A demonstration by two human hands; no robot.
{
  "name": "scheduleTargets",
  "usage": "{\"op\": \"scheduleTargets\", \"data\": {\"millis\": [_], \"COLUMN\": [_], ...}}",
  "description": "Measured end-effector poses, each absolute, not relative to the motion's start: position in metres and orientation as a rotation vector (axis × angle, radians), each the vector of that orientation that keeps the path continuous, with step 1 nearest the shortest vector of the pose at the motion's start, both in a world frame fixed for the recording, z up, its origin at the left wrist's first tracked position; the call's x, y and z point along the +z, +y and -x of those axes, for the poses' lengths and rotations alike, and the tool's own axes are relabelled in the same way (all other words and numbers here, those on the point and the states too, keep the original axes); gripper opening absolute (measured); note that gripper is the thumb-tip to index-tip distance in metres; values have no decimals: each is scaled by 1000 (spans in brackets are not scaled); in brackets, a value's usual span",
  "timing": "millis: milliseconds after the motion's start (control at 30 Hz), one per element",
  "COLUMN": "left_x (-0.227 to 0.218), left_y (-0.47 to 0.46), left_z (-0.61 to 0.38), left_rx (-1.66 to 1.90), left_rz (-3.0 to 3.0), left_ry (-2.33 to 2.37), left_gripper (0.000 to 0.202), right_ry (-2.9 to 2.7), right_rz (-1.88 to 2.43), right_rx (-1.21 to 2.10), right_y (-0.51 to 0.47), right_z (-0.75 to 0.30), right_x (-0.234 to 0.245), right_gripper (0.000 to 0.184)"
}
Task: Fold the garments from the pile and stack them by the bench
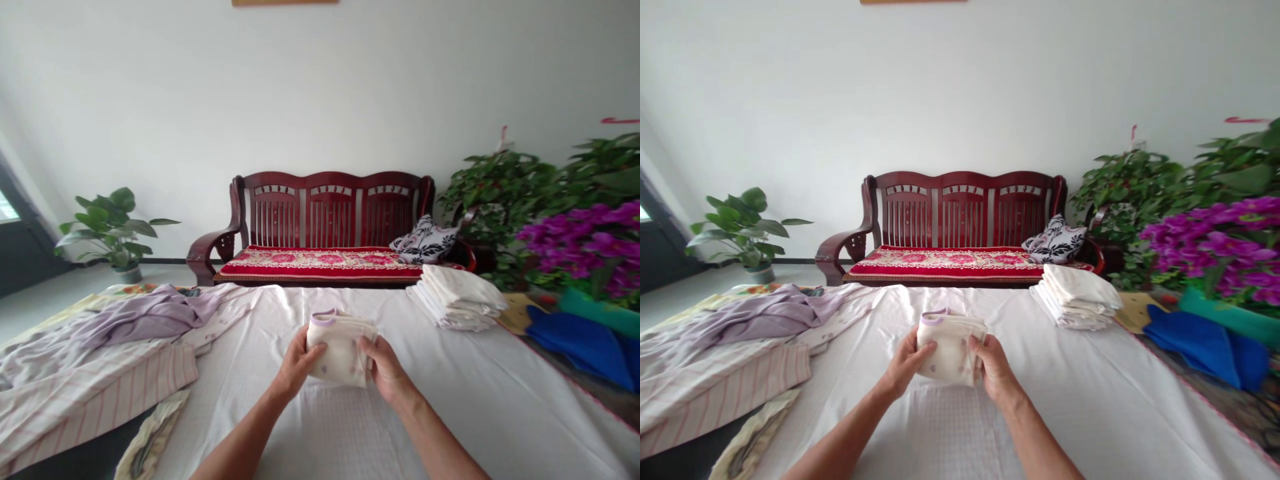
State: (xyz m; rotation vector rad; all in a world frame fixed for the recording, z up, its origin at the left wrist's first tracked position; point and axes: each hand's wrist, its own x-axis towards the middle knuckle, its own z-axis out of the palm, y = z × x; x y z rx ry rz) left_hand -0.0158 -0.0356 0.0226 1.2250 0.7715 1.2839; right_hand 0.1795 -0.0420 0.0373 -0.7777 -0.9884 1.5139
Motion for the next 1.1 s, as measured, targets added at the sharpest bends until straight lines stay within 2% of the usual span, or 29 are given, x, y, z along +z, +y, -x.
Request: {"op": "scheduleTargets", "data": {"millis": [233, 367, 467, 567, 667, 800, 933, 1000, 1100], "left_x": [41, 40, 29, 23, 25, 27, 10, -4, -24], "left_y": [-41, -44, -45, -49, -53, -55, -51, -46, -40], "left_z": [23, 16, 10, 6, 4, 8, 21, 30, 41], "left_rx": [1171, 1213, 1235, 1211, 1138, 1074, 1027, 1027, 1050], "left_rz": [-1284, -1103, -1001, -970, -925, -1046, -1311, -1455, -1627], "left_ry": [709, 887, 890, 854, 841, 811, 865, 984, 1129], "left_gripper": [71, 55, 51, 54, 61, 60, 57, 54, 44], "right_ry": [-936, -966, -1095, -1220, -1268, -1298, -1333, -1355, -1318], "right_rz": [845, 875, 830, 840, 892, 964, 1066, 1135, 1209], "right_rx": [1446, 1504, 1608, 1738, 1751, 1637, 1502, 1339, 905], "right_y": [-44, -47, -48, -47, -49, -56, -68, -71, -64], "right_z": [-180, -174, -178, -189, -198, -214, -252, -281, -332], "right_x": [42, 39, 37, 35, 37, 49, 72, 86, 112], "right_gripper": [45, 43, 49, 56, 53, 49, 48, 48, 52]}}
